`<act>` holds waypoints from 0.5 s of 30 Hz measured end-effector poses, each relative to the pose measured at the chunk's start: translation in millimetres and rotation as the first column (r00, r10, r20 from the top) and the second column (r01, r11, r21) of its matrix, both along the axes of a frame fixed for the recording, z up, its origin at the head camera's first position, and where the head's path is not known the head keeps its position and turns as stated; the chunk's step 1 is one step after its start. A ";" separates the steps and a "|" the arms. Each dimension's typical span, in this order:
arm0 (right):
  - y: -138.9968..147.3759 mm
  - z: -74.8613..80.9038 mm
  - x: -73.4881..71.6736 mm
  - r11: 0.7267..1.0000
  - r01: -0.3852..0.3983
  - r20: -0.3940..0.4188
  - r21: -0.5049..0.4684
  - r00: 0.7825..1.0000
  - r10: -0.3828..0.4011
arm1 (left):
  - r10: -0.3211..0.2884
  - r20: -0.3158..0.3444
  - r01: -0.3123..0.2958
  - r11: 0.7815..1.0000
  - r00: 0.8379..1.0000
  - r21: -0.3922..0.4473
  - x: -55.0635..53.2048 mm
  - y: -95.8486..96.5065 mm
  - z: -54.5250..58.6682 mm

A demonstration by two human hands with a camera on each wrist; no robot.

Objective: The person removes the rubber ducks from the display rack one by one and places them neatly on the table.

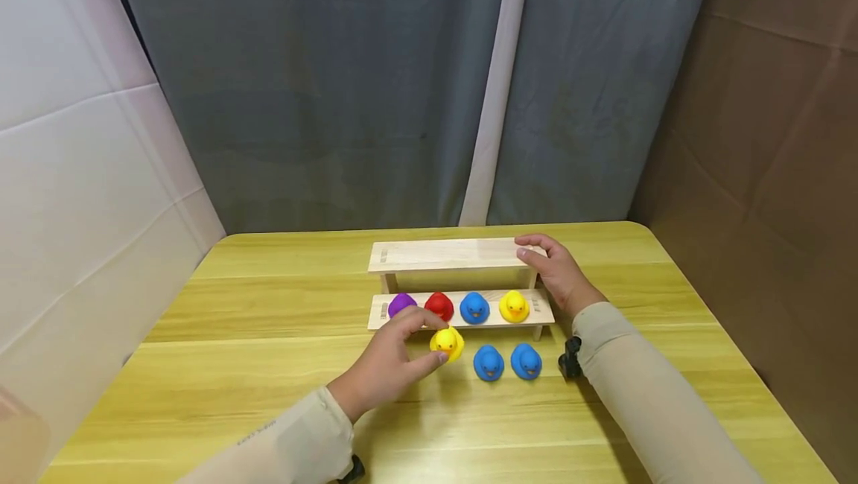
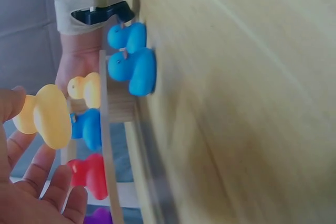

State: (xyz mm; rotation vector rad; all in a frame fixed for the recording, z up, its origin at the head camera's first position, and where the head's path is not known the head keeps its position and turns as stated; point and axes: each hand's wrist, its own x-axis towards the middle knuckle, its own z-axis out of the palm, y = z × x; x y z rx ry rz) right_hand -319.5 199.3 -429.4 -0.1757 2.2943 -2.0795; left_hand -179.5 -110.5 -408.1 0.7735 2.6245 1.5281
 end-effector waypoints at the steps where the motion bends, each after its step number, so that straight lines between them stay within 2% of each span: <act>1: 0.1 0.0 0.0 1.000 0.000 -0.002 0.001 1.000 0.000 | 0.002 0.005 -0.002 1.000 1.000 -0.002 0.3 0.6 -1.7; 10: -0.2 0.2 1.2 1.000 0.002 -0.013 0.004 1.000 -0.002 | -0.007 -0.047 0.004 0.998 0.999 -0.070 -0.2 4.5 -18.6; 15: -0.1 0.5 2.0 1.000 0.006 -0.010 0.011 1.000 -0.006 | -0.025 -0.009 0.024 0.993 1.000 -0.117 0.3 7.2 -26.4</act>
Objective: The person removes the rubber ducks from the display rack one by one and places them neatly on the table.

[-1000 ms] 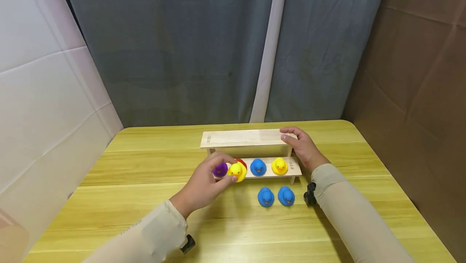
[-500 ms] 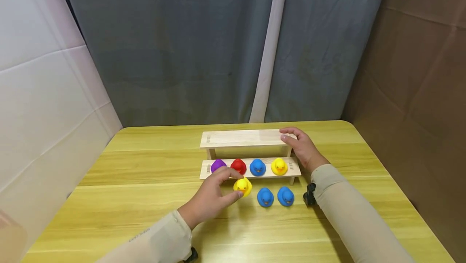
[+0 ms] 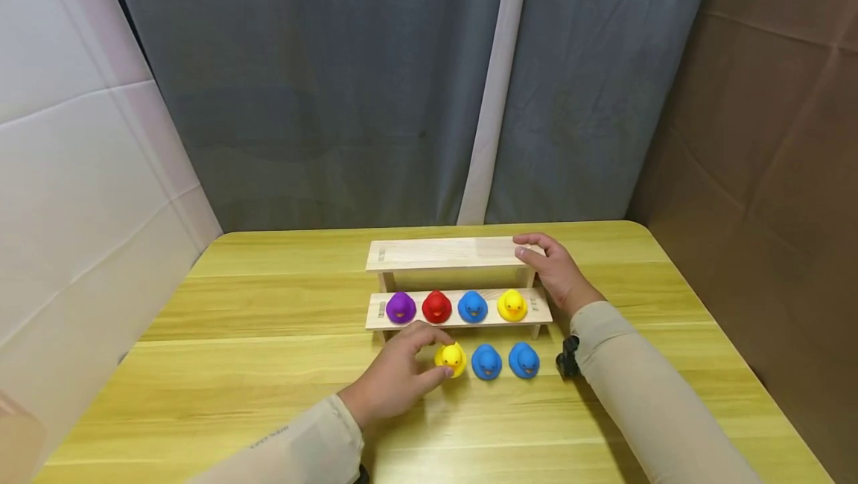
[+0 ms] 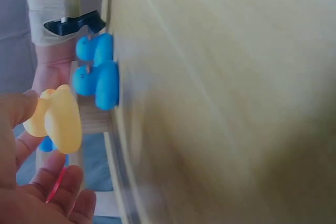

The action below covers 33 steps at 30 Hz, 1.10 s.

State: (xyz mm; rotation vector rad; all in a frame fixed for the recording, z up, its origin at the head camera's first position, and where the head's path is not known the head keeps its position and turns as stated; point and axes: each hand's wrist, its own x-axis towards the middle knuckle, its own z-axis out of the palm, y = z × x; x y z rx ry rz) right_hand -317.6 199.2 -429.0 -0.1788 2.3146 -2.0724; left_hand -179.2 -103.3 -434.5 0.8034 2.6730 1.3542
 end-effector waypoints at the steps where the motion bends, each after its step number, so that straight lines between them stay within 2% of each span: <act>1: 0.0 -0.2 -0.1 1.000 0.001 -0.001 -0.001 1.000 -0.001 | -0.002 -0.001 0.002 1.000 1.000 -0.014 0.0 0.4 -1.6; 7: 0.5 -0.9 -0.5 1.000 0.004 -0.005 -0.004 1.000 -0.004 | 0.009 -0.020 -0.011 0.996 1.000 -0.087 -1.1 3.1 -8.8; 20: 0.2 -2.8 -2.2 0.999 -0.003 -0.008 -0.032 1.000 0.003 | 0.025 -0.023 -0.029 0.981 0.999 -0.191 -4.3 6.2 -9.7; 33: 0.0 -1.4 -2.4 1.000 0.010 0.009 -0.022 1.000 -0.010 | 0.030 -0.029 -0.036 0.973 0.999 -0.227 -9.3 9.3 -10.6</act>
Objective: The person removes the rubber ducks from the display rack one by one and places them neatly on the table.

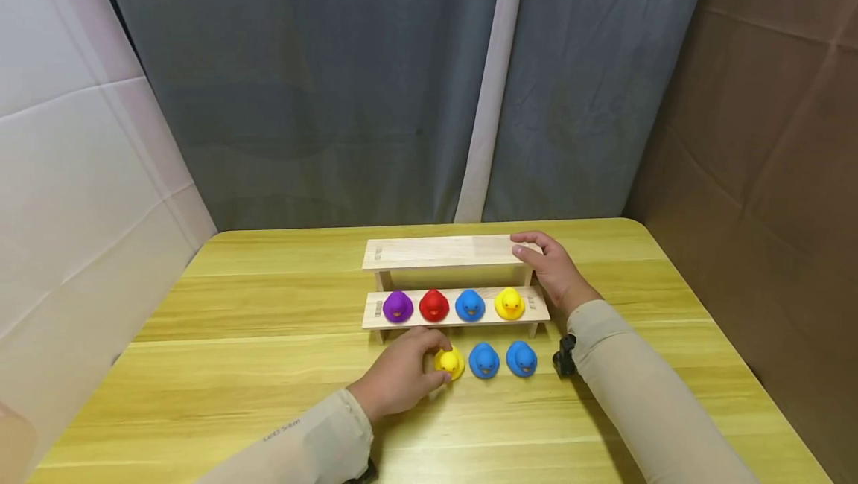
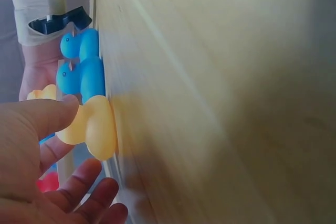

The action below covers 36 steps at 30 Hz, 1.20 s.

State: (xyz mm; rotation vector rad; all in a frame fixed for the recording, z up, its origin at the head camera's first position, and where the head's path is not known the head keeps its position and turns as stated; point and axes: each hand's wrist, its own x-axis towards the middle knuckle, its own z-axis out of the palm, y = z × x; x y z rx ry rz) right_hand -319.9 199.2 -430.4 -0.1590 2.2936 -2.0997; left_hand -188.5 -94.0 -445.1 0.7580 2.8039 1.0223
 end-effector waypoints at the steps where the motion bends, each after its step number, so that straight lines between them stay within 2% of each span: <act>1: -0.1 0.2 0.2 1.000 0.001 0.000 0.003 1.000 -0.001 | 0.000 0.000 0.000 1.000 1.000 -0.001 0.0 0.2 0.1; 11: -0.3 -0.2 0.9 1.000 0.008 0.001 0.011 1.000 -0.008 | 0.005 -0.005 -0.005 1.000 1.000 0.000 0.7 1.0 0.2; 16: -0.3 -0.2 1.8 1.000 0.006 -0.007 0.008 1.000 -0.006 | 0.008 0.001 -0.008 1.000 1.000 0.005 3.9 -0.7 4.3; 22: -0.3 0.6 2.5 1.000 -0.008 -0.017 0.008 1.000 0.008 | 0.011 0.027 -0.012 0.998 1.000 0.062 10.6 -5.6 20.9; 27: -0.7 1.0 2.4 1.000 -0.009 -0.010 -0.002 1.000 0.009 | 0.062 0.003 -0.062 0.990 0.998 0.128 14.3 -12.1 38.2; 31: -0.7 1.5 2.3 1.000 -0.004 -0.007 0.000 1.000 0.004 | 0.107 -0.043 -0.099 0.981 0.993 0.165 10.9 -20.6 49.6; 36: -0.3 1.1 1.5 1.000 -0.005 -0.003 -0.001 1.000 0.005 | 0.142 -0.074 -0.127 0.976 0.987 0.178 0.9 -35.1 58.2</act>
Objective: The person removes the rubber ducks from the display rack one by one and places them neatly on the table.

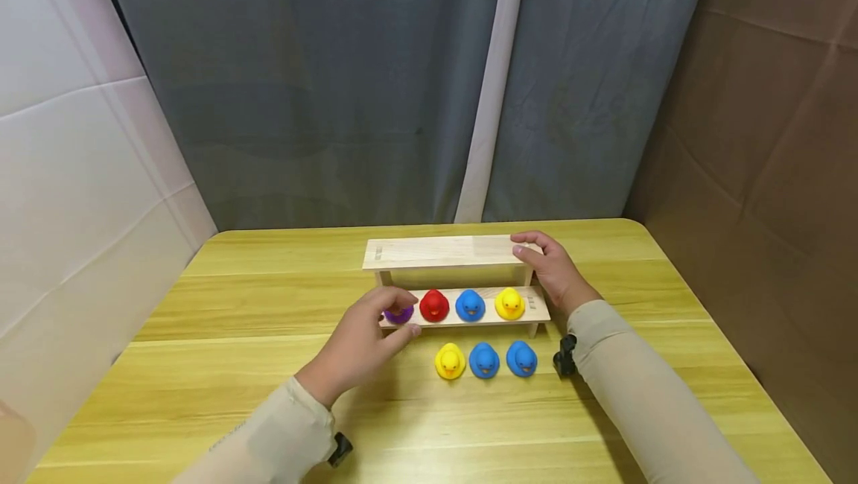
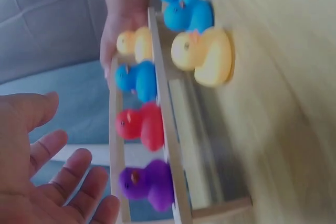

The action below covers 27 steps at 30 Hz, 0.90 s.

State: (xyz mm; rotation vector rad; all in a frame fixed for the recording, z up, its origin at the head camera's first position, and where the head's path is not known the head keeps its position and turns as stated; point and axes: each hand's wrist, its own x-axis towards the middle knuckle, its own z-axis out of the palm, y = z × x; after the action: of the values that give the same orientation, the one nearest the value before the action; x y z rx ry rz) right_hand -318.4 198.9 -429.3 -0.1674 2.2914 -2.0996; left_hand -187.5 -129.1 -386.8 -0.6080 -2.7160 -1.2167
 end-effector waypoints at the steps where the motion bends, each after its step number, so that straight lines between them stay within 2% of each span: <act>1: 0.1 -0.2 -0.1 1.000 -0.001 0.000 0.001 1.000 0.001 | 0.010 -0.003 -0.010 1.000 1.000 -0.004 -2.0 -2.9 0.9; 5: 0.4 -0.7 -0.2 1.000 0.002 0.003 0.000 1.000 -0.002 | 0.047 -0.022 -0.047 0.999 0.999 -0.013 -8.1 -11.2 2.8; 11: 0.7 -0.6 0.2 1.000 0.001 0.000 0.000 1.000 -0.001 | 0.087 -0.008 -0.087 0.996 0.996 -0.016 -14.6 -18.2 1.7; 19: 1.1 -0.9 -1.4 1.000 0.004 -0.004 0.016 1.000 -0.004 | 0.114 0.015 -0.114 0.993 0.993 -0.035 -26.2 -23.1 -5.8; 27: 1.1 -1.5 -1.1 1.000 0.004 0.001 0.019 1.000 -0.004 | 0.145 0.067 -0.139 0.987 0.987 -0.080 -33.4 -23.3 -15.4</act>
State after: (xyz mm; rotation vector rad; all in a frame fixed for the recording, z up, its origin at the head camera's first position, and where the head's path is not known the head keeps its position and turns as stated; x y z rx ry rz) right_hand -319.5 200.0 -430.8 -0.1615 2.3115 -2.0789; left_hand -221.0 -152.3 -402.2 -0.3764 -2.8203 -1.1291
